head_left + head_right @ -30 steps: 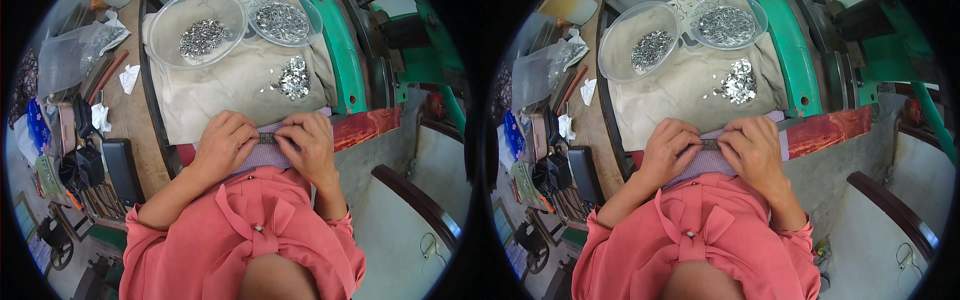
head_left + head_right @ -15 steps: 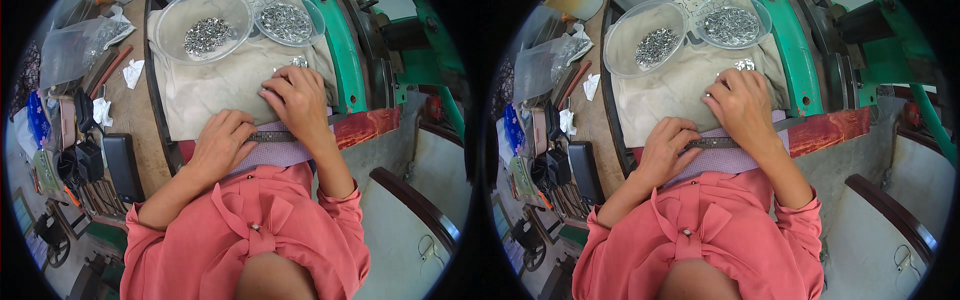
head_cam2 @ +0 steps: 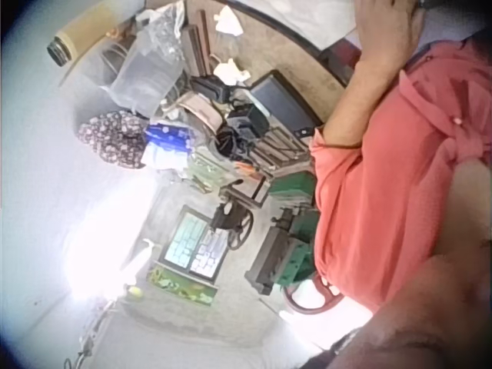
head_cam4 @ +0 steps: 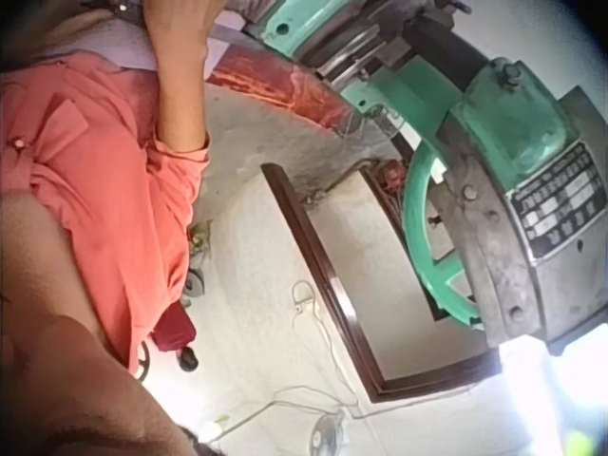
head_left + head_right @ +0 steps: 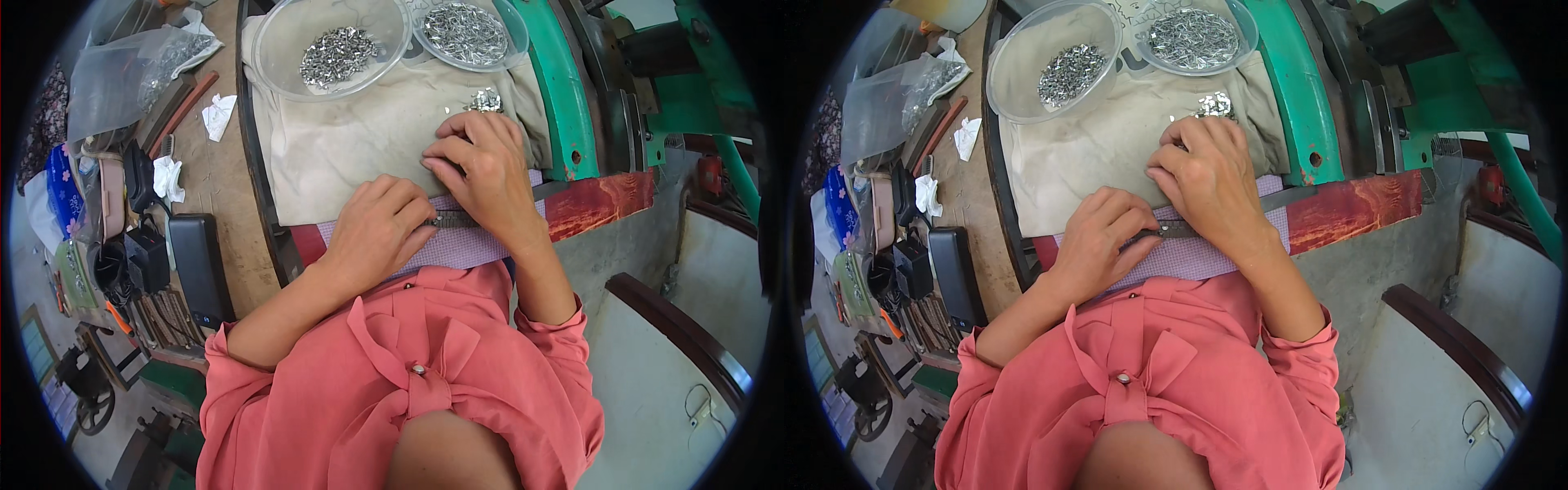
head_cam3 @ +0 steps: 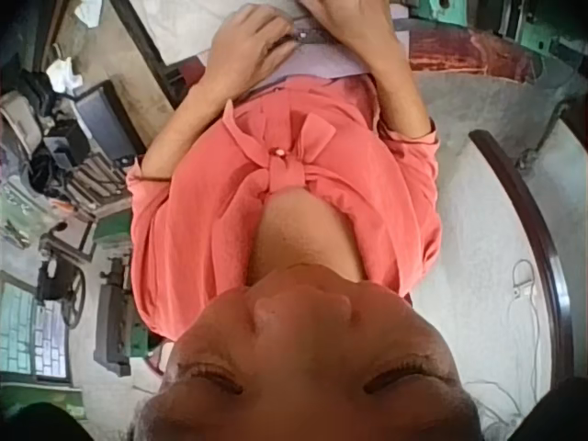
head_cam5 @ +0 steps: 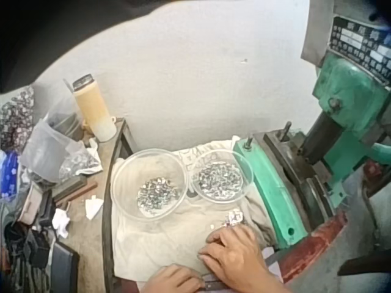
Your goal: The person operates a green manual press machine to cut or shape small metal pieces, then manually assembles these pieces into a long, segmented metal strip. They repeatedly pick up individual metal components from a pile and insert them into the strip, occasionally using a hammer to secure the parts.
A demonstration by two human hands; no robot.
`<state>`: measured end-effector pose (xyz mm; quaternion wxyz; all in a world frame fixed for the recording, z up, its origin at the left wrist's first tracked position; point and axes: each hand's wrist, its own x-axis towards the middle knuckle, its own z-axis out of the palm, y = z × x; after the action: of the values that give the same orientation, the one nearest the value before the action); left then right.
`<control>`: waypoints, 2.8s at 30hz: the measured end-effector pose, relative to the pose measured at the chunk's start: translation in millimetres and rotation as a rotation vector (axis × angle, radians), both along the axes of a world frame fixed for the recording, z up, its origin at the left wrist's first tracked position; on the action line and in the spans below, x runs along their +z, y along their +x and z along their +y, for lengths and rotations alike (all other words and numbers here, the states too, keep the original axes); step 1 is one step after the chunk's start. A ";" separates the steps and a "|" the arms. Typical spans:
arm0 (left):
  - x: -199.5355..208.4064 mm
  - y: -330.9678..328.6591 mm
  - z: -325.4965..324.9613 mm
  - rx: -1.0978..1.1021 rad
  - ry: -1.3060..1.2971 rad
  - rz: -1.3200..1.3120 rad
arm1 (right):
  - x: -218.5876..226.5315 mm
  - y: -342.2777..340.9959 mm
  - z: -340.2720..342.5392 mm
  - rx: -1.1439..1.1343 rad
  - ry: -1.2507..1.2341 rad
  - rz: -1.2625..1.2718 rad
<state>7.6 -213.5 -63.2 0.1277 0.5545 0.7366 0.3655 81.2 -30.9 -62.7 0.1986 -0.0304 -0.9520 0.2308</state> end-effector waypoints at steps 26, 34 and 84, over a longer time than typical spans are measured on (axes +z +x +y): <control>-5.9 4.9 4.3 0.044 0.021 0.002 | 8.9 57.7 -14.4 -0.059 -0.164 -0.043; -8.0 9.2 7.1 0.047 -0.004 0.013 | 3.1 16.8 5.5 -0.035 0.026 0.040; -5.3 7.8 2.1 0.055 0.027 -0.005 | 5.8 57.3 -9.5 -0.123 -0.121 0.011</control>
<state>15.3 -211.5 -68.5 0.1119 0.5347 0.7463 0.3802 138.6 -40.4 -56.9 0.2154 -0.0995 -0.9316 0.2753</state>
